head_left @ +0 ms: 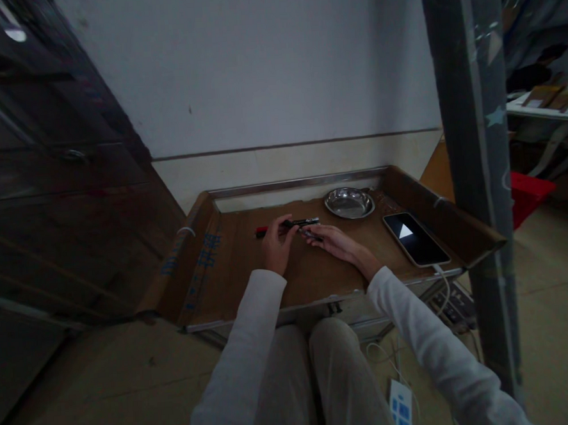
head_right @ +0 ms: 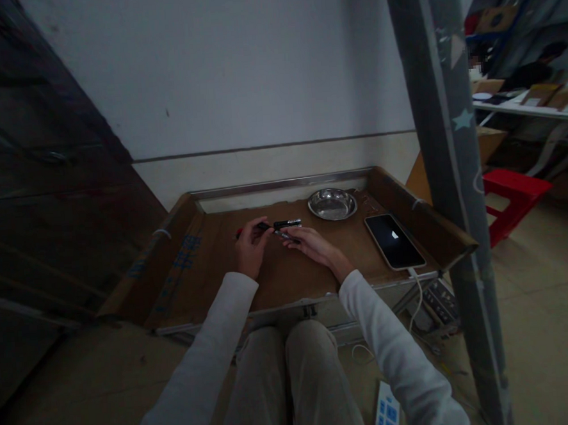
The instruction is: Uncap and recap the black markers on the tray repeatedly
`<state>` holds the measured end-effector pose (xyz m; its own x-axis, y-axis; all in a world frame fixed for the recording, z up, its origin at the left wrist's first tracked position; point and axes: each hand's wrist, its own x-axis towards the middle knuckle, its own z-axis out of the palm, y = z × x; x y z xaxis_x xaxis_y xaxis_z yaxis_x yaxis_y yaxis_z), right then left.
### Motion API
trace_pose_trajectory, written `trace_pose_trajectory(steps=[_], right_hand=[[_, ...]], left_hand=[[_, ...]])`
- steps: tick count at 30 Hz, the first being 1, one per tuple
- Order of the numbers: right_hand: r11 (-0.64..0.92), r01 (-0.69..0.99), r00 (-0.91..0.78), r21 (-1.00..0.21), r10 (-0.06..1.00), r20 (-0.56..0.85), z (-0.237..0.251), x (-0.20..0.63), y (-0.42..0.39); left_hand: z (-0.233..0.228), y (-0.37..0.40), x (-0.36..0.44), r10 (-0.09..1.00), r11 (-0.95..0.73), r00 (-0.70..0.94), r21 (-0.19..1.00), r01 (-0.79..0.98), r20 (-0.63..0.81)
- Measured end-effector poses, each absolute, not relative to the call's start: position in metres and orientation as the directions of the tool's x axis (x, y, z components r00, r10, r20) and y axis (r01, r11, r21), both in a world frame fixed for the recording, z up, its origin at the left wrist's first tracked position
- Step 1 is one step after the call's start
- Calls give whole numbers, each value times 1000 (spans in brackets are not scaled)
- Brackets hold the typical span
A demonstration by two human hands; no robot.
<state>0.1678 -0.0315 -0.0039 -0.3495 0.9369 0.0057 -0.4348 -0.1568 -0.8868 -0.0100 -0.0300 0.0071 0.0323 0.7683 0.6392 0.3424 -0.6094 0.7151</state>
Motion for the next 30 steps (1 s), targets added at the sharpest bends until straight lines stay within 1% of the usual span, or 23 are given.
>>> trace_pose_trajectory(steps=[3, 6, 8, 10, 12, 14, 16, 18, 20, 23, 25, 27, 30], right_hand=[[-130, -425, -313, -896, 950, 10, -9, 168, -29], [-85, -409, -273, -909, 962, 33, -13, 168, -27], [-25, -400, -207, -916, 976, 64, -15, 168, -26], [76, -371, -91, -925, 989, 118, -16, 170, -24], [215, -281, 53, -935, 977, 209, -17, 172, -24], [350, -113, 173, -930, 929, 328, -17, 175, -25], [431, 86, 209, -898, 874, 439, -16, 175, -28], [476, 258, 141, -841, 843, 520, -14, 173, -32], [526, 375, -5, -763, 825, 566, -14, 168, -36], [614, 459, -243, -642, 782, 574, -16, 162, -38], [659, 481, -354, -578, 749, 560, -19, 160, -38], [680, 513, -398, -524, 729, 557, -22, 161, -39], [654, 610, -366, -447, 733, 574, -22, 167, -43]], left_hand=[[7, -29, -11, 769, -600, -39, 742, 301, 638], [6, -27, -12, 753, -600, -97, 740, 305, 651], [5, -26, -13, 744, -596, -123, 736, 322, 656], [3, -24, -13, 748, -585, -122, 734, 344, 653], [-2, -21, -13, 772, -573, -55, 731, 371, 633], [-6, -19, -12, 804, -564, 87, 708, 425, 588], [-10, -17, -10, 817, -566, 224, 663, 489, 532], [-11, -17, -9, 817, -571, 299, 622, 536, 493], [-10, -17, -8, 817, -573, 328, 598, 561, 475], [-8, -16, -7, 820, -563, 326, 561, 607, 471], [-9, -14, -7, 827, -544, 301, 542, 641, 475], [-11, -13, -8, 835, -524, 271, 541, 658, 479], [-16, -9, -8, 842, -517, 255, 572, 637, 476]])
